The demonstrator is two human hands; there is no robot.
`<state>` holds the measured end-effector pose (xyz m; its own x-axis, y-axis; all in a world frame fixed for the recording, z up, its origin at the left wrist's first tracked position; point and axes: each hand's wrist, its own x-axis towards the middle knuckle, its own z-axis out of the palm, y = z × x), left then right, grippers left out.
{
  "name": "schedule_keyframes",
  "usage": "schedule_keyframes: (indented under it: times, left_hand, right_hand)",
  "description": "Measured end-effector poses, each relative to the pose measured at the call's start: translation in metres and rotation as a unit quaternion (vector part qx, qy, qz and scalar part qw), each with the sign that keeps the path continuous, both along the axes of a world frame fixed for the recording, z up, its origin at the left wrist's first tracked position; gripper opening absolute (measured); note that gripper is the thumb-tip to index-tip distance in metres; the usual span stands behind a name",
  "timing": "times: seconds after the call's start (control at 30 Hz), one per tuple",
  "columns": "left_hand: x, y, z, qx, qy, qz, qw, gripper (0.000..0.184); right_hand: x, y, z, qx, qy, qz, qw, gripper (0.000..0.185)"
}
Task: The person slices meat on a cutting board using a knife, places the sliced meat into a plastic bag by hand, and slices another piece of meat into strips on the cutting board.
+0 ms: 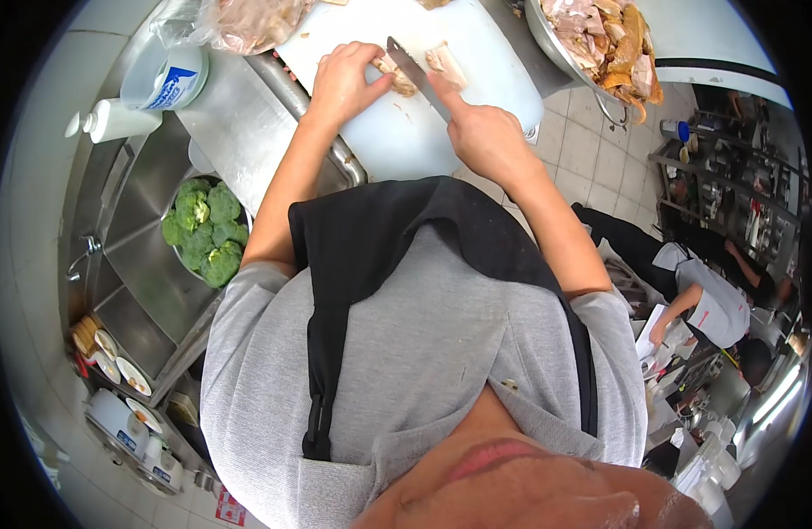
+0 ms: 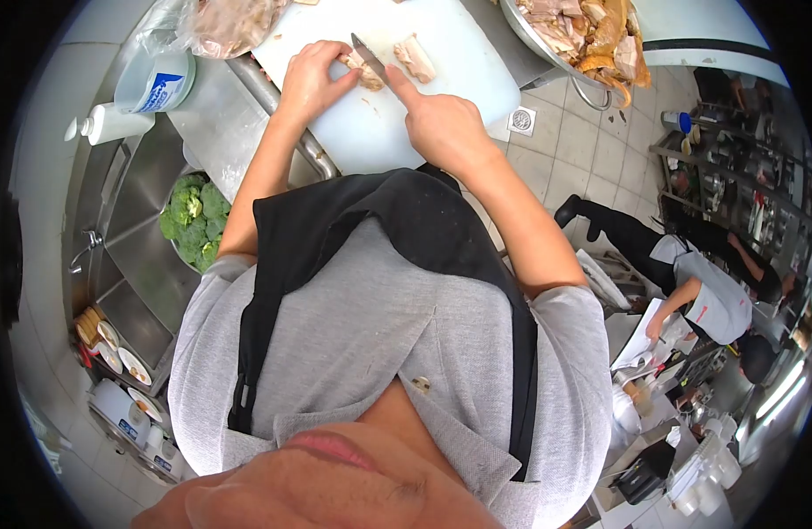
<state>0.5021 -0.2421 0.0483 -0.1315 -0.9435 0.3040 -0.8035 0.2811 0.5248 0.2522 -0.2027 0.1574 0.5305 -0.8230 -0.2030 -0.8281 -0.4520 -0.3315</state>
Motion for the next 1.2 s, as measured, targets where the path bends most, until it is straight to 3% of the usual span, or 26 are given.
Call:
schedule_keyframes:
  times: [0.37,0.63,0.87,1.2]
  left_hand:
    - [0.001,-0.002,0.000,0.019,-0.011,-0.001,1.000,0.037]
    - [-0.003,0.000,0.002,0.022,-0.018,0.013,1.000,0.037]
    - [0.000,0.000,-0.003,0.038,0.013,0.025,0.999,0.034]
    - [0.002,-0.002,-0.006,0.024,0.024,0.014,0.999,0.030]
  right_hand:
    - [0.002,-0.004,-0.006,0.040,0.008,-0.012,0.999,0.075]
    - [0.002,0.004,-0.048,-0.010,-0.038,-0.023,0.999,0.078]
    - [-0.013,0.009,-0.013,-0.010,-0.006,-0.037,0.999,0.078]
    - [-0.001,0.006,-0.016,0.007,-0.010,-0.017,1.000,0.075]
